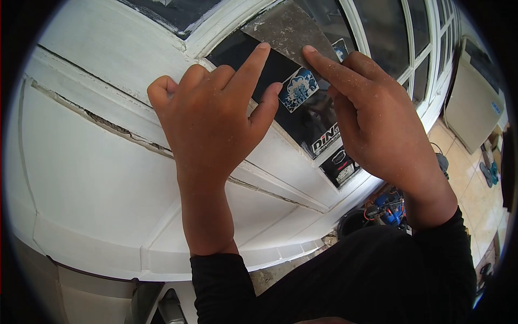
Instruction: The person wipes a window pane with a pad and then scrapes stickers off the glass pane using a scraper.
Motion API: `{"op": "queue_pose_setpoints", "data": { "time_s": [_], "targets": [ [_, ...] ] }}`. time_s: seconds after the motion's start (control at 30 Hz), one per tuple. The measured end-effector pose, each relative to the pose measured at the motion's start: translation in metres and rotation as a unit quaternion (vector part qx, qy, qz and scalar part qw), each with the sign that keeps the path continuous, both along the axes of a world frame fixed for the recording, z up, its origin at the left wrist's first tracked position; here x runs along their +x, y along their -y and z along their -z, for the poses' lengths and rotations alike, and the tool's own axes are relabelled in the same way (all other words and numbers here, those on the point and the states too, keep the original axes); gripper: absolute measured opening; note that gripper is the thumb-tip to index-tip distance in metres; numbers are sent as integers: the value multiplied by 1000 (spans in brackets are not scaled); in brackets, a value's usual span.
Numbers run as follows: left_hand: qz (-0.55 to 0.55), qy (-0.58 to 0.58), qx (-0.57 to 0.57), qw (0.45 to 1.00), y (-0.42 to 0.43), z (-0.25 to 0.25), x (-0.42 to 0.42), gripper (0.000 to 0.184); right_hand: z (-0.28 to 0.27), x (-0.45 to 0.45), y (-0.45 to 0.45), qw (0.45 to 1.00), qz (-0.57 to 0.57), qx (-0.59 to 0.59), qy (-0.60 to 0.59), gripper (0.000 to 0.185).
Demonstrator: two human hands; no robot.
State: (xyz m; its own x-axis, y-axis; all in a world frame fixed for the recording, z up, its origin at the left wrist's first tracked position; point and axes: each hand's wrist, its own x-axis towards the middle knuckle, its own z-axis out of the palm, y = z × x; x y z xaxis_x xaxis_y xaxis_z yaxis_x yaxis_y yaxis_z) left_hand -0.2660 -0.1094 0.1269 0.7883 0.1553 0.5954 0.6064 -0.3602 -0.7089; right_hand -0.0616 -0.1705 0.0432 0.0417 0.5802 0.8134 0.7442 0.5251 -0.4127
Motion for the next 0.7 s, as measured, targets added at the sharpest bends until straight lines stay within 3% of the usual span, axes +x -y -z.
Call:
{"op": "queue_pose_setpoints", "data": {
  "time_s": [0.7],
  "targets": [
    [-9, -6, 0, 1000, -1, 3, 1, 45, 1, 4, -8, 999, 17, 30, 2, 51]
  ]
}}
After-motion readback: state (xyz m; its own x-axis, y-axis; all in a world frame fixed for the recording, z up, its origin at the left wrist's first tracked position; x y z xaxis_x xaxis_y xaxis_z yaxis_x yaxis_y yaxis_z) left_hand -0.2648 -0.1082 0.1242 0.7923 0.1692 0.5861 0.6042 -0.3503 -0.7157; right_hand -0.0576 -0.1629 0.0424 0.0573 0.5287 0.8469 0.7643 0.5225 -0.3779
